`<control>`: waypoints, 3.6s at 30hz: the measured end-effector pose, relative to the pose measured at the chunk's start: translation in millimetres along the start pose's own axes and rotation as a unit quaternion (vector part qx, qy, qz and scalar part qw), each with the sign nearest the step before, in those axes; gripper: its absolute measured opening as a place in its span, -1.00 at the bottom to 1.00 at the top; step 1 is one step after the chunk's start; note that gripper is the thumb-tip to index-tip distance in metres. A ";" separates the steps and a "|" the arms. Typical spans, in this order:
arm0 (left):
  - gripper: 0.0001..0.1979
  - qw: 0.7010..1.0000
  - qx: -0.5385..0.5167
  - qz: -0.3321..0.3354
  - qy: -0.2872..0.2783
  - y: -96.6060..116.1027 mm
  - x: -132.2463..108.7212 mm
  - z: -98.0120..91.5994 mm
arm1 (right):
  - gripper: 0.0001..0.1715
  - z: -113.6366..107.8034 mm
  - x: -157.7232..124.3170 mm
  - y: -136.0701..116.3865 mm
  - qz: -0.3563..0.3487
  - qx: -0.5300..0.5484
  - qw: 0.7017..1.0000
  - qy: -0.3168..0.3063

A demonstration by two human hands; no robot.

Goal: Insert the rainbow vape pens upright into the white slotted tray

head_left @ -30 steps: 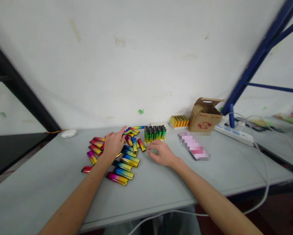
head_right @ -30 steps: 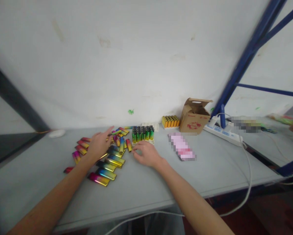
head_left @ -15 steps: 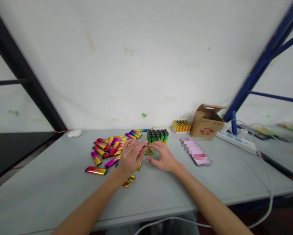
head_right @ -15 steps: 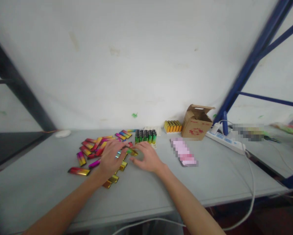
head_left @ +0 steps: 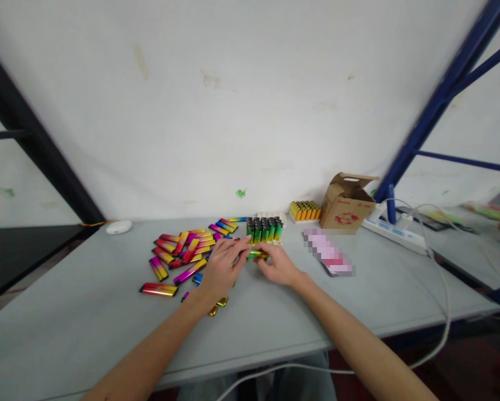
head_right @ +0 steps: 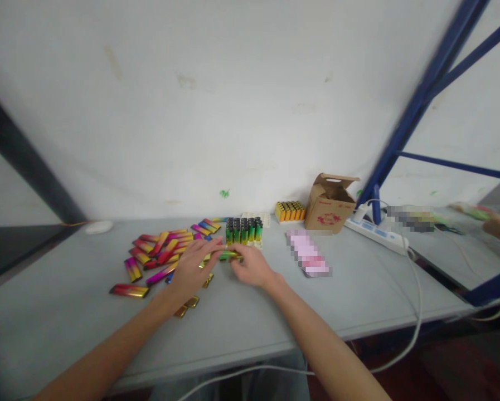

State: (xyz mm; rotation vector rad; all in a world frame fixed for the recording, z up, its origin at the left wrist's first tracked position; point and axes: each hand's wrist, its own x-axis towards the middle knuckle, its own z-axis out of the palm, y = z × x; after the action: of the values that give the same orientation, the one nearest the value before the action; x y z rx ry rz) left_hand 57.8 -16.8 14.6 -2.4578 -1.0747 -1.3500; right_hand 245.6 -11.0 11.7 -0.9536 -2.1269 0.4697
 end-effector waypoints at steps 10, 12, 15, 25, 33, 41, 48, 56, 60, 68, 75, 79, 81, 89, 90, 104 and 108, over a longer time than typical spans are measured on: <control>-0.62 0.998 0.000 -0.044 0.034 5.9 2.3 -4.6 | -0.78 -0.1 -0.3 2.7 -0.003 -0.052 0.999 0.001; -0.62 0.996 0.003 -0.081 0.030 4.1 4.5 -7.1 | -0.81 -1.9 2.4 5.4 0.039 0.014 0.998 0.048; -0.64 0.994 0.001 -0.111 0.001 -1.5 4.6 -6.4 | -0.78 -5.6 7.6 10.4 0.115 0.190 0.971 0.086; -0.70 0.991 -0.023 -0.115 -0.061 -0.2 -0.3 0.2 | -0.75 -13.8 12.7 10.3 0.269 0.546 0.789 0.086; -0.71 0.993 -0.019 -0.111 -0.042 -1.6 0.4 -0.7 | -0.59 -27.0 14.9 9.0 0.281 0.661 0.691 0.087; -0.71 0.993 -0.022 -0.105 -0.057 0.4 0.2 -1.3 | -0.67 -24.5 13.3 13.5 0.259 0.699 0.662 0.083; -0.70 0.992 -0.028 -0.106 -0.056 1.9 0.6 -2.3 | -0.69 -18.0 13.7 17.1 0.268 0.697 0.660 0.079; -0.71 0.993 -0.031 -0.100 -0.059 0.2 -0.6 -0.2 | -0.68 -14.6 15.3 13.3 0.297 0.688 0.660 0.051; -0.70 0.993 -0.032 -0.096 -0.060 -0.1 -1.2 1.1 | -0.69 -13.7 15.7 11.1 0.307 0.685 0.658 0.054; -0.66 0.994 -0.038 -0.093 -0.050 3.5 1.1 -2.5 | -0.72 -12.7 16.2 10.1 0.308 0.681 0.661 0.067; -0.70 0.993 -0.041 -0.090 -0.061 2.4 -0.4 -1.5 | -0.66 -11.8 16.0 9.9 0.292 0.671 0.678 0.073; -0.71 0.993 -0.041 -0.088 -0.066 1.4 -1.2 -0.2 | -0.64 -11.0 14.8 9.9 0.292 0.670 0.680 0.056; -0.71 0.993 -0.042 -0.087 -0.070 1.6 -1.5 0.1 | -0.64 -10.2 14.4 10.1 0.293 0.671 0.679 0.055; -0.71 0.992 -0.043 -0.083 -0.082 4.0 -0.7 -1.5 | -0.59 -7.6 14.5 9.7 0.310 0.656 0.686 0.043; -0.71 0.992 -0.044 -0.082 -0.080 4.1 -0.4 -1.6 | -0.58 -7.1 14.9 10.0 0.315 0.655 0.686 0.041; -0.75 0.993 -0.043 -0.069 -0.082 0.9 0.2 -1.0 | -0.57 -7.5 17.6 9.1 0.312 0.639 0.696 0.098; -0.75 0.994 -0.047 -0.065 -0.080 2.0 1.5 -1.4 | -0.61 -9.6 16.4 8.3 0.294 0.648 0.699 0.075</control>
State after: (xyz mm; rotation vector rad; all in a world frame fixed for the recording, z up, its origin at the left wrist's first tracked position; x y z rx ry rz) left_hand 58.7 -18.1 17.0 -2.6446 -1.2538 -1.2827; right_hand 249.5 7.1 21.0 -0.6660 -0.7796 1.8013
